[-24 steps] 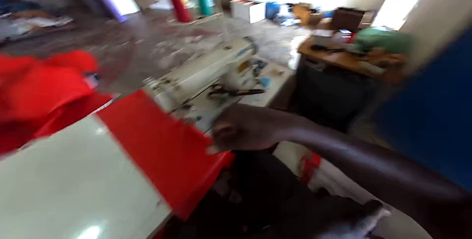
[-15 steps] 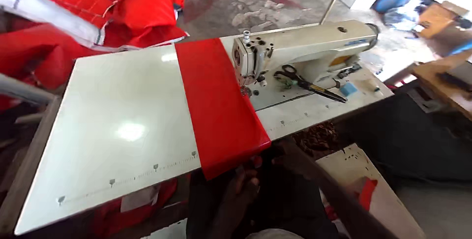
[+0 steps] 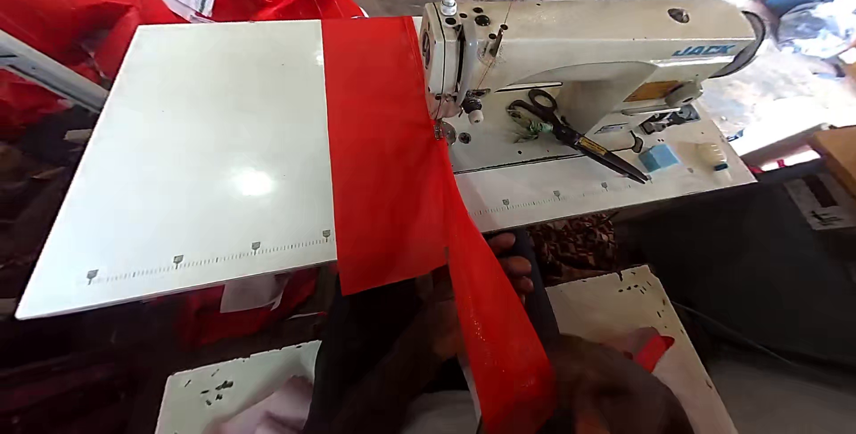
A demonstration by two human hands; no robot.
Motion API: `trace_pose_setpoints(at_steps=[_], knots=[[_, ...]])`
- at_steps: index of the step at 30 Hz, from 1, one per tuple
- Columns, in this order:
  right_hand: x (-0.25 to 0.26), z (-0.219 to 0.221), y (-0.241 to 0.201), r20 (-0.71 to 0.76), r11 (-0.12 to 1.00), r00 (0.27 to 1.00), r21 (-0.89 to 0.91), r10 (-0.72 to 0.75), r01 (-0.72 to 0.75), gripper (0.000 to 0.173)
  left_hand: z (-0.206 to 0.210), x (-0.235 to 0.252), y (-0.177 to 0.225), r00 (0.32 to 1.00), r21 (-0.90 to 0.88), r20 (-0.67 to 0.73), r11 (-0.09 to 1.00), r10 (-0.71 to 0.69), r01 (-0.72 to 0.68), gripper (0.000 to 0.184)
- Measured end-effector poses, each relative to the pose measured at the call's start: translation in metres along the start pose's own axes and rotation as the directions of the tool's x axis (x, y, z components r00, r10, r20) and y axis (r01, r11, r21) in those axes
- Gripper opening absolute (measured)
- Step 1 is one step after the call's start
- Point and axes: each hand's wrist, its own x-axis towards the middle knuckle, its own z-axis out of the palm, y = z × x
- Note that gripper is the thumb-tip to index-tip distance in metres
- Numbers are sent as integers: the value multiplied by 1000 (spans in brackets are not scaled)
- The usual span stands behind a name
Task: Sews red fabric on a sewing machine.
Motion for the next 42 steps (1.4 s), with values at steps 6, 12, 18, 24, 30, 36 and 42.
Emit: trace_pose_setpoints(at_steps=[6,12,18,24,30,36,42], knots=[[-23,-18,-24,-480,808,861,-433,168,-399,67,25,9,-8,931,95,-357,994,82,-52,9],[61,-69,43,-795,860,593,-212,125,-464,34,21,4,-6,736,557,-645,785,204,271,24],[105,-87,56,-799,891,588,-173,122,-419,28,23,0,-4,793,614,-582,737,181,283,20],[97,-79,59,-801,820,595,-298,63,-489,18,23,-4,2,813,629,-565,712,141,313,21],[86,-69,69,-835,797,544,-273,82,-538,17,16,-3,-2,795,613,-591,717,136,333,22],[85,-62,74,-851,800,523,-280,49,-531,18,13,-2,-3,779,647,-611,656,140,390,22],[87,-63,72,-854,724,519,-341,27,-599,16,9,-8,-1,809,633,-577,686,110,359,23]])
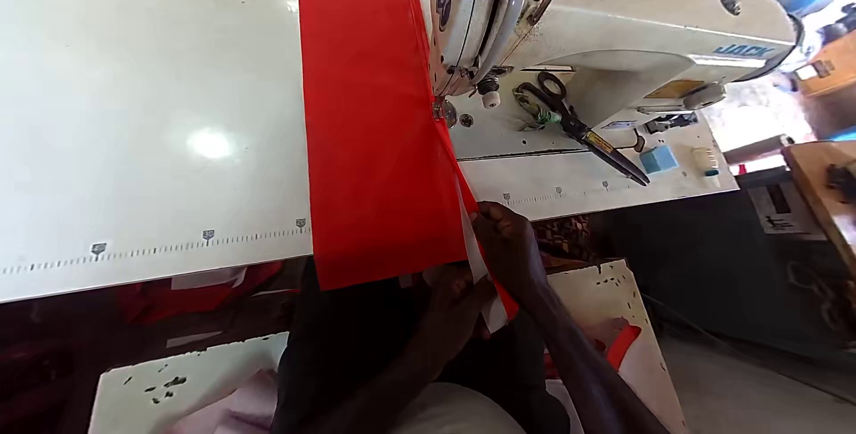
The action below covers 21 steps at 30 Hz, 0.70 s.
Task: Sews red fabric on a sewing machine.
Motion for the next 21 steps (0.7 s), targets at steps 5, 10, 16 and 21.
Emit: trace_pose_setpoints(at_steps=[5,10,16,21], knots=[[-3,-8,14,-10,997,998,-52,-59,58,18,-27,1,-16,994,-468,-49,881,-98,64,57],[-15,6,20,-49,995,994,-44,-93,91,22,-30,12,-15,891,-531,-428,840,-155,-109,24],[-28,18,32,-81,990,989,52,-125,129,27,-20,4,-7,860,-409,-510,884,-17,-226,13],[-38,21,31,-66,981,995,174,-81,91,27,-18,2,-4,895,-477,-446,843,12,-249,16]])
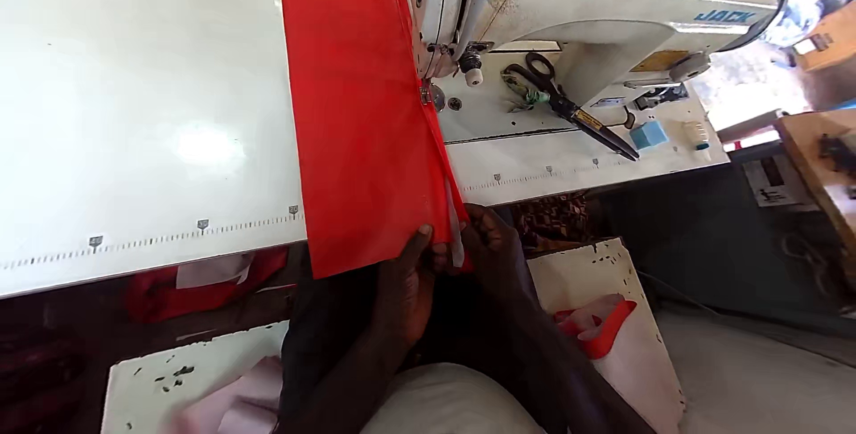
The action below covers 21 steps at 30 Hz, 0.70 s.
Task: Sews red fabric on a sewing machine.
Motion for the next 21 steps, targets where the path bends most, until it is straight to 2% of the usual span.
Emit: trace_pose_setpoints(at_steps=[2,4,8,11,14,17,21], knots=[[-3,1,2,-5,999,1000,51,3,-2,29,1,1,0,1000,37,-10,999,6,-5,16],[-5,1,3,-3,997,1000,78,8,-8,32,-1,5,-4,998,159,-65,987,20,-10,14],[-4,-1,1,2,995,1000,100,25,-25,29,-10,11,-9,975,406,-83,901,205,-155,13],[-5,-2,3,16,994,1000,106,6,-8,29,-11,11,-11,971,402,-58,896,232,-190,16],[-6,-3,4,19,994,1000,108,-12,9,31,-9,13,-17,991,334,-2,934,130,-122,21],[-8,-4,5,31,993,999,116,-29,25,34,-4,16,-21,997,372,18,925,77,-78,23],[-13,-7,3,47,990,999,140,-7,0,39,-2,16,-21,987,416,49,895,154,-160,13]])
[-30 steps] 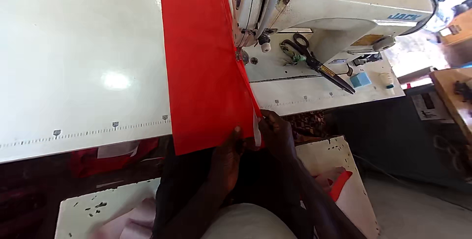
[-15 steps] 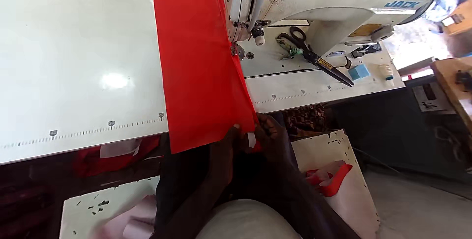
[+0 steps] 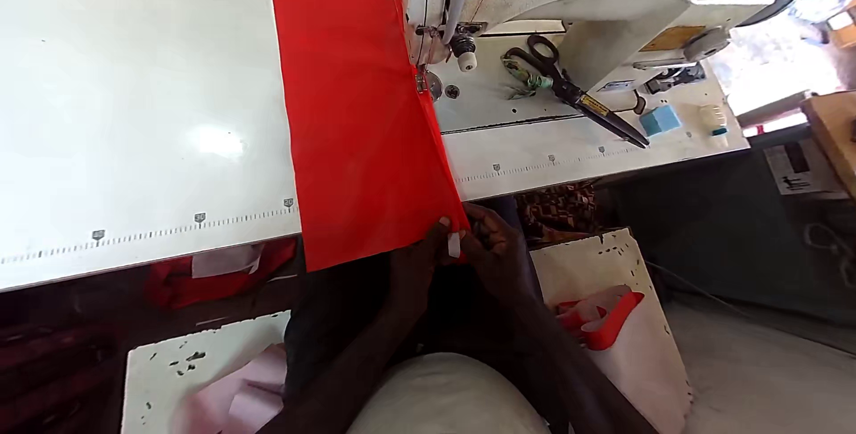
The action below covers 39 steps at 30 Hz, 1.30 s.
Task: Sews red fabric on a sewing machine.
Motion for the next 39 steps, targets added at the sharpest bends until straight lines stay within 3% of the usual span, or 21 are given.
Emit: trace_pose_setpoints(at_steps=[4,8,12,15,19,22,26,28,29,32,36,39], knots=[[-3,-1,-1,3,999,999,33,32,-32,39,1,-3,1,996,27,-2,995,93,-93,11],[-4,2,-1,26,1000,1000,18,10,-11,43,4,-4,1,993,78,-47,992,106,-102,13],[-8,5,1,68,968,995,-237,-66,80,50,3,-2,-3,987,107,-85,986,134,-125,18],[-10,6,-3,125,858,975,-463,-185,222,44,3,-1,-3,986,103,-82,985,146,-137,21],[-8,5,-12,180,761,955,-577,-235,296,39,4,-1,0,990,36,-60,991,128,-126,13],[-10,5,-14,213,678,936,-646,-281,350,35,4,0,-3,998,-62,-51,997,48,-51,21],[-8,-2,-28,283,692,944,-647,-171,319,24,5,2,0,997,-33,19,997,-70,71,20],[8,-14,-42,339,769,940,-591,-35,242,22,6,2,4,995,-11,33,996,-91,92,22],[22,-20,-46,333,786,942,-570,-45,239,23,7,2,6,996,4,31,996,-88,88,23],[85,-23,-35,318,658,885,-592,-340,466,25,6,-1,4,998,-9,-3,997,-70,70,23],[160,-9,-18,466,545,799,-585,-380,601,40,8,-2,7,996,-36,-42,996,-81,79,24],[151,-11,-11,492,517,772,-574,-402,635,41,9,-4,11,997,-35,-49,997,-66,64,23]])
